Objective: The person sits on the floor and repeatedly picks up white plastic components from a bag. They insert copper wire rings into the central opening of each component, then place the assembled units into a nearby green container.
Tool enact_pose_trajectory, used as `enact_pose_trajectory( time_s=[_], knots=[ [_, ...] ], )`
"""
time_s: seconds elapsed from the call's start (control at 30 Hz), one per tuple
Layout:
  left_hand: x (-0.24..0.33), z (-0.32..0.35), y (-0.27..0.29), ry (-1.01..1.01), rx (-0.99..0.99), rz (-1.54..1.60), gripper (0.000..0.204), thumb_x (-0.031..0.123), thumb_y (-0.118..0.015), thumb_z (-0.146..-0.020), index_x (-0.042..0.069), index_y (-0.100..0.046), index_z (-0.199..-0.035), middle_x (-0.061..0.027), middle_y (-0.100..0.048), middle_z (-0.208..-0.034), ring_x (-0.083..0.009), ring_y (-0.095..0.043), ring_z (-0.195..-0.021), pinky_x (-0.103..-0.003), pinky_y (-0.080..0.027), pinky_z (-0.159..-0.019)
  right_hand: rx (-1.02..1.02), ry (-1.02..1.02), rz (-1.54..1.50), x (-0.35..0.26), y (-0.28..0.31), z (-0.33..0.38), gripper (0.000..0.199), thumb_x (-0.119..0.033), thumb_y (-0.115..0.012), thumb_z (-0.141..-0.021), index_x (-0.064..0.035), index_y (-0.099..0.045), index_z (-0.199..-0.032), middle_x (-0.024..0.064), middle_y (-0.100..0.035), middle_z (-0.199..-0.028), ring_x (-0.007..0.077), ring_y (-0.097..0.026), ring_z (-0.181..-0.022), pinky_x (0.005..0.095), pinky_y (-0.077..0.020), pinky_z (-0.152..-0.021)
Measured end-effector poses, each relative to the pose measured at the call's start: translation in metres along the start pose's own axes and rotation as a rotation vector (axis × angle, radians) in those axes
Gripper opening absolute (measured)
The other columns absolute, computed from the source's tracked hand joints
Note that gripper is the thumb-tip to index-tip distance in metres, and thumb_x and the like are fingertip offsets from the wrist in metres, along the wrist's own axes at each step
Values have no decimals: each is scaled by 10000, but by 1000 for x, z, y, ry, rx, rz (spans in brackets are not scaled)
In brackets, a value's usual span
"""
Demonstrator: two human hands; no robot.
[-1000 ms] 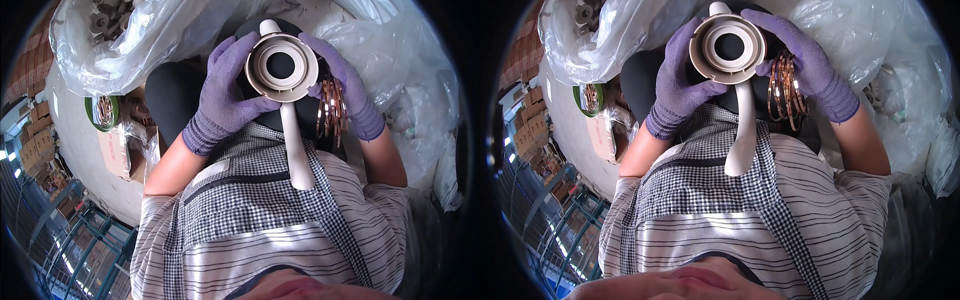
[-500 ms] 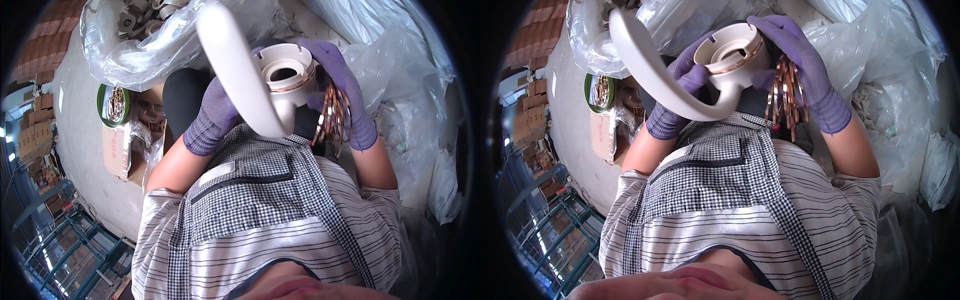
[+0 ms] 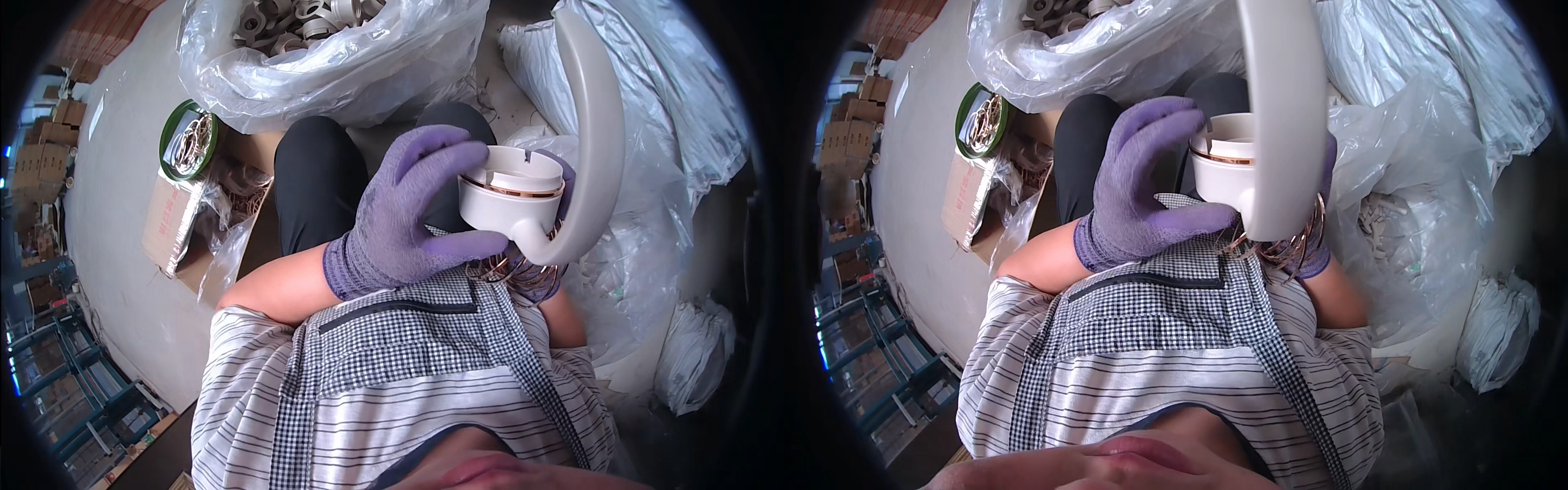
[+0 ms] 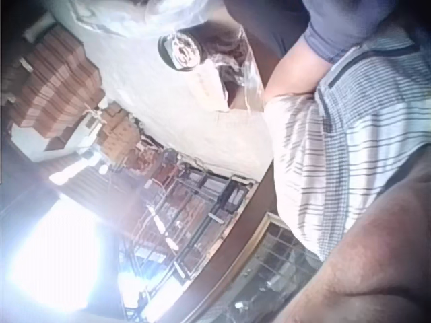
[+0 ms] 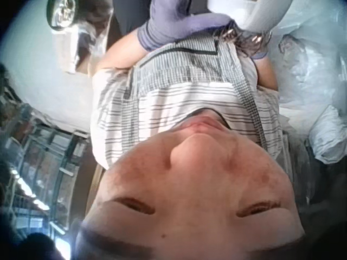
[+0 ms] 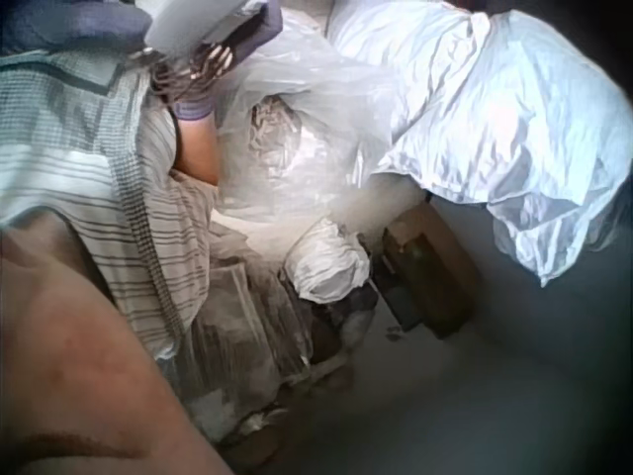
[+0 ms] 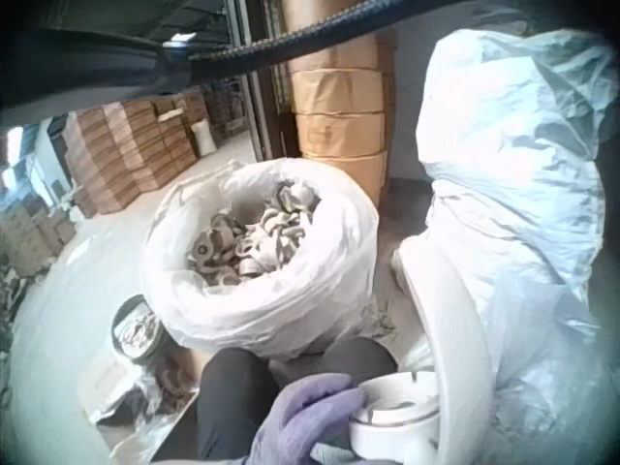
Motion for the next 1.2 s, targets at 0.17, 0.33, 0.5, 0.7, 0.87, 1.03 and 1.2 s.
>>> enact_pose_trajectory(
  time_s=[0.17, 0.33, 0.5, 0.7, 0.87, 1.03, 1.2],
  knots=[
    [7, 0, 5, -176, -31, -156, 677, 249, -964, -675, 26, -673, -1243, -149, -599, -1219, -278, -619, -1072, -375, -541, -913, -33, 71, 62, -3, 6, 3, 543, -350, -589, -1042, 10, -443, -1420, 177, -579, -1319, 248, -633, -1163, 374, -527, -1023],
    [14, -5, 4, -118, -43, -199, 555, 187, -901, -699, 38, -669, -1180, -154, -638, -1088, -323, -628, -1024, -417, -544, -882, -49, 130, 118, 4, 4, 6, 514, -347, -609, -1029, 17, -470, -1363, 167, -585, -1286, 238, -634, -1134, 370, -527, -1005],
    [6, -6, 0, -105, -49, -185, 541, 174, -873, -693, 36, -641, -1162, -157, -644, -1061, -353, -637, -986, -441, -546, -864, -87, 157, 147, 7, 2, 14, 488, -344, -628, -1015, 24, -498, -1307, 157, -590, -1253, 229, -634, -1105, 366, -527, -988],
    [-10, -5, 3, -6, -132, -139, 546, 175, -875, -723, 13, -617, -1176, -149, -637, -1093, -336, -628, -995, -422, -535, -891, 51, 111, 139, 27, 1, 3, 459, -340, -652, -1000, 33, -531, -1240, 145, -597, -1214, 217, -635, -1071, 361, -526, -967],
    [-21, 5, 13, -68, -103, -166, 736, 126, -889, -726, -15, -509, -1341, -141, -621, -1158, -300, -618, -1078, -425, -504, -957, 122, -96, -92, 33, 7, -4, 382, -225, -696, -953, 30, -554, -1200, 131, -604, -1185, 215, -628, -1066, 356, -522, -965],
    [-27, 4, 9, 184, -54, 221, 656, 117, -855, -722, 29, -498, -1265, -93, -602, -1078, -220, -648, -976, -365, -529, -901, 121, 141, 105, 14, 9, -9, 275, -96, -617, -966, -9, -573, -1223, 106, -571, -1218, 213, -622, -1073, 329, -521, -965],
    [-31, 1, 9, 118, -109, 58, 517, 91, -871, -645, 66, -620, -1096, -81, -602, -1051, -240, -652, -996, -371, -531, -917, -38, 207, 318, 2, 20, -4, 263, -115, -601, -982, -14, -588, -1224, 102, -556, -1259, 191, -599, -1031, 319, -510, -937]
  ],
)
Point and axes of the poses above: each hand's wrist, its own z-axis away from the middle knuckle, its own y-axis out of the back of the hand, x = y × z, the point moved 2 cm from there along -z, towards the middle knuckle
